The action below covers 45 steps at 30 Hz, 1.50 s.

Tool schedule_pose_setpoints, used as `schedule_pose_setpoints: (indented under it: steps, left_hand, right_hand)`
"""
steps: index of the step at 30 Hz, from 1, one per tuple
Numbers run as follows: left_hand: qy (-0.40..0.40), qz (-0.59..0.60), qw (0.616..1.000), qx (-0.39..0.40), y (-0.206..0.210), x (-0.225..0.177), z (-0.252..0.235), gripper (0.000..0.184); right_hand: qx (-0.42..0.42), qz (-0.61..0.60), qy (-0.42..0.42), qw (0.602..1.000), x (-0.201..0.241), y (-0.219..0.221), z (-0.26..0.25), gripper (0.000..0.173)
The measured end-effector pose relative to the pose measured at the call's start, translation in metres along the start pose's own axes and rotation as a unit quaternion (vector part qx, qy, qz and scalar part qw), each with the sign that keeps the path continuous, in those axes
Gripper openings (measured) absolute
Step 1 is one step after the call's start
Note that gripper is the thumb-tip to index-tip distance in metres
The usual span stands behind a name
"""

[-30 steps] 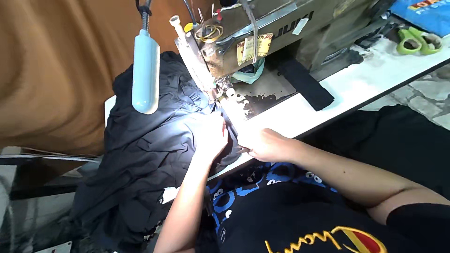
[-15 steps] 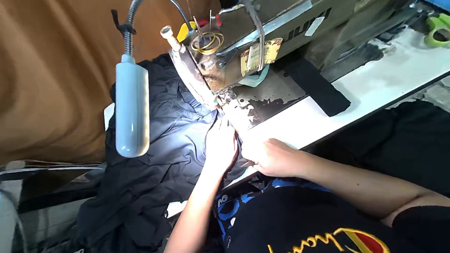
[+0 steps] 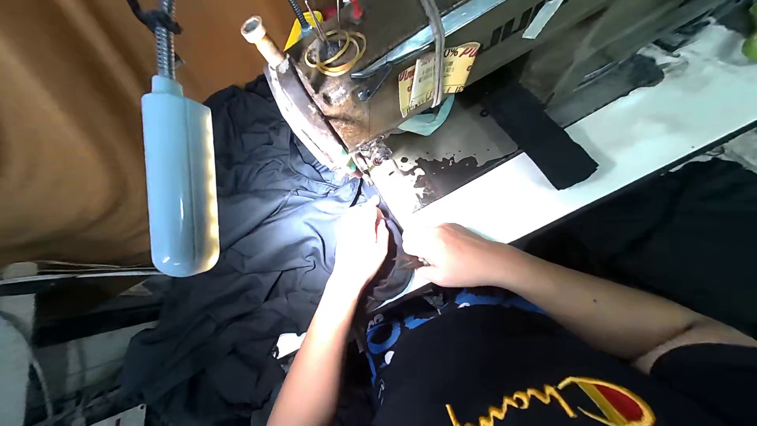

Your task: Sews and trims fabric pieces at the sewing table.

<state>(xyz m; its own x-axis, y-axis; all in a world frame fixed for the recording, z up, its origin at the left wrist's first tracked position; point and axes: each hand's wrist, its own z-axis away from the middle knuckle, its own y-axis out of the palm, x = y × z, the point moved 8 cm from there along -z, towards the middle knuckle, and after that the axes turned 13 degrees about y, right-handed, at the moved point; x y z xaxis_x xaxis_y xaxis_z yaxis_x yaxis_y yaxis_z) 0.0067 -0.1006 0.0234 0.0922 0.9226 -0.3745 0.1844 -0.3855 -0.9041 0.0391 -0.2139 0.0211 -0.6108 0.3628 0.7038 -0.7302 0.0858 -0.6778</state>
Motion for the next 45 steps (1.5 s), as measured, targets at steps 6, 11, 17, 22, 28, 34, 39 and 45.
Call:
schedule_pose_setpoints:
  steps: [6,11,17,22,28,34,39,45]
  left_hand:
    - [0.001,0.031,0.998,-0.053,-0.010,0.006,0.000,0.022]
    - [-0.061,0.042,0.996,-0.047,-0.015,0.011,-0.009,0.019]
    - [-0.123,0.002,0.992,-0.013,-0.007,0.028,-0.023,0.019]
    - [-0.206,-0.009,0.977,0.059,-0.005,0.035,-0.033,0.023]
    - [-0.281,0.011,0.954,0.103,-0.008,0.038,-0.037,0.026]
    - [-0.313,0.021,0.939,0.140,-0.009,0.042,-0.040,0.026]
    - [-0.311,0.039,0.939,0.141,-0.009,0.044,-0.041,0.024]
    - [-0.310,0.043,0.942,0.118,-0.010,0.042,-0.039,0.027]
  right_hand:
    - [-0.007,-0.023,0.020,1.000,-0.004,-0.003,-0.002,0.016]
    - [-0.022,-0.033,0.041,0.998,-0.003,-0.006,-0.008,0.016]
    - [-0.014,-0.014,0.103,0.994,-0.004,-0.005,-0.019,0.018]
    - [-0.010,-0.025,0.129,0.991,-0.005,-0.007,-0.024,0.019]
    - [-0.010,-0.031,0.133,0.991,-0.008,-0.006,-0.026,0.018]
    - [-0.020,0.102,0.122,0.987,-0.006,-0.002,-0.023,0.017]
    - [-0.005,0.170,0.124,0.978,-0.011,-0.012,-0.029,0.047]
    - [0.012,0.172,0.030,0.984,-0.013,-0.013,-0.039,0.042]
